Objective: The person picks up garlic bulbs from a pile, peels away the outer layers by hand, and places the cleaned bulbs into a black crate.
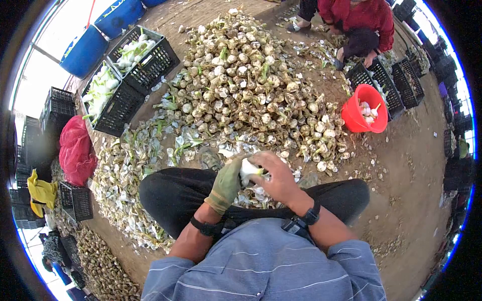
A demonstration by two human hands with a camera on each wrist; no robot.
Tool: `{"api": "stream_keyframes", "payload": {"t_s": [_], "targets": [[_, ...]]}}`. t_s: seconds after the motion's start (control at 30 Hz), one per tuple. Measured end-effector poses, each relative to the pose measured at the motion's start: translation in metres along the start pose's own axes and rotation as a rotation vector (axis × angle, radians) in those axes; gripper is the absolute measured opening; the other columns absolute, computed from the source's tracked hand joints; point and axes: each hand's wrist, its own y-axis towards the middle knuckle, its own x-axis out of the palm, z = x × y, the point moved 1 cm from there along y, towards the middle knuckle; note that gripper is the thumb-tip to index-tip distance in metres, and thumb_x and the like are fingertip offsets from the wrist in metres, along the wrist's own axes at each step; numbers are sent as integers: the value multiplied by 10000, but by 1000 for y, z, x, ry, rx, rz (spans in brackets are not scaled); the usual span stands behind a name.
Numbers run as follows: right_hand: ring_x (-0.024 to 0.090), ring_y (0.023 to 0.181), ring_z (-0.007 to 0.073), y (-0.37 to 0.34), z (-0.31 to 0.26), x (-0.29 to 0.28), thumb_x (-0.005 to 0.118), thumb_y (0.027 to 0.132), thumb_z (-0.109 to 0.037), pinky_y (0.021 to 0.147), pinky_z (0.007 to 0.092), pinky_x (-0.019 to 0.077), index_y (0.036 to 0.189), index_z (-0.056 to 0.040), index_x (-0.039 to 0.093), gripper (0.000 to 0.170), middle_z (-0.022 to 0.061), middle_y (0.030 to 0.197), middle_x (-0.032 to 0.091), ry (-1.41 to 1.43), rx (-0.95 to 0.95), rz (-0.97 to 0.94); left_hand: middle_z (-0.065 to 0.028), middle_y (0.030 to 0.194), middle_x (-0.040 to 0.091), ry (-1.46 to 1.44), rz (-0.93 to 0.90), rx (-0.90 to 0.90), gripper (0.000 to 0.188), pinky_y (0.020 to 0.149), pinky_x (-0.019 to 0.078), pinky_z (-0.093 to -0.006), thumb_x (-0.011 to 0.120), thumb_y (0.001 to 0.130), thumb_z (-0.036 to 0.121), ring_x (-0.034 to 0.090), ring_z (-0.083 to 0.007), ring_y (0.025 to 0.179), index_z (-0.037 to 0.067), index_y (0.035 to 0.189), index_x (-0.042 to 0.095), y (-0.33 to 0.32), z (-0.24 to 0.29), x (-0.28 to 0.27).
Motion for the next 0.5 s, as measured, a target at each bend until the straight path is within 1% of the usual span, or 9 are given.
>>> {"api": "stream_keyframes", "payload": {"t_s": [0.07,0.13,0.17,0.27,0.3,0.33,0.4,0.43,0.5], "targets": [[648,1043,223,2,12,0,644,962,-166,877,352,544,1211,-12,642,293,124,1171,662,263,182,35,-65,963,677,-532,31,-368,367,648,543,-282,493,1050,299,669,-157,808,-9,1193,631,-2,3,3],[668,974,173,-1,15,0,608,987,-134,810,313,567,1216,-6,638,264,94,1170,669,600,488,66,-46,828,674,-419,32,-398,391,594,514,-251,504,1050,331,635,-110,678,-15,1128,666,-1,8,-2],[669,917,123,-4,18,2,571,1019,-157,749,261,571,1225,4,630,268,68,1171,671,744,473,84,-42,800,669,-362,28,-390,379,581,506,-243,519,1044,324,625,-102,652,-15,1120,670,-2,8,-4],[669,925,131,-6,23,6,559,1032,-197,744,267,573,1237,1,624,293,72,1170,672,913,517,131,-28,744,645,-316,70,-316,323,546,482,-220,592,1011,279,593,-80,604,-18,1111,672,-3,11,-7],[664,962,150,-5,22,6,571,1027,-221,823,293,560,1229,-4,631,302,68,1178,673,946,539,123,-29,747,643,-330,94,-280,318,541,479,-220,605,1003,272,587,-79,597,-17,1120,667,-4,10,-6],[655,994,162,-4,21,5,584,1019,-218,863,305,543,1224,-5,635,300,72,1186,670,810,485,86,-29,750,640,-343,120,-242,315,535,477,-221,618,994,266,581,-79,591,-15,1129,663,-3,12,-8],[638,1059,185,-1,19,4,610,1003,-214,944,328,510,1215,-7,642,298,81,1202,664,540,371,13,-52,850,664,-347,58,-355,350,585,503,-233,631,970,221,614,-98,664,-23,1220,616,-3,26,-12],[586,1164,200,1,12,4,662,969,-235,1028,353,447,1203,-10,653,324,97,1212,655,553,280,19,-63,900,675,-350,27,-413,384,610,516,-239,637,958,198,631,-107,700,-27,1265,592,-3,32,-14],[569,1190,205,4,9,6,684,954,-247,1032,352,441,1200,-6,655,345,109,1230,639,542,192,28,-81,1018,658,-359,-14,-281,485,677,532,-255,657,928,169,639,-119,799,-33,1346,518,-5,28,-14]]}}
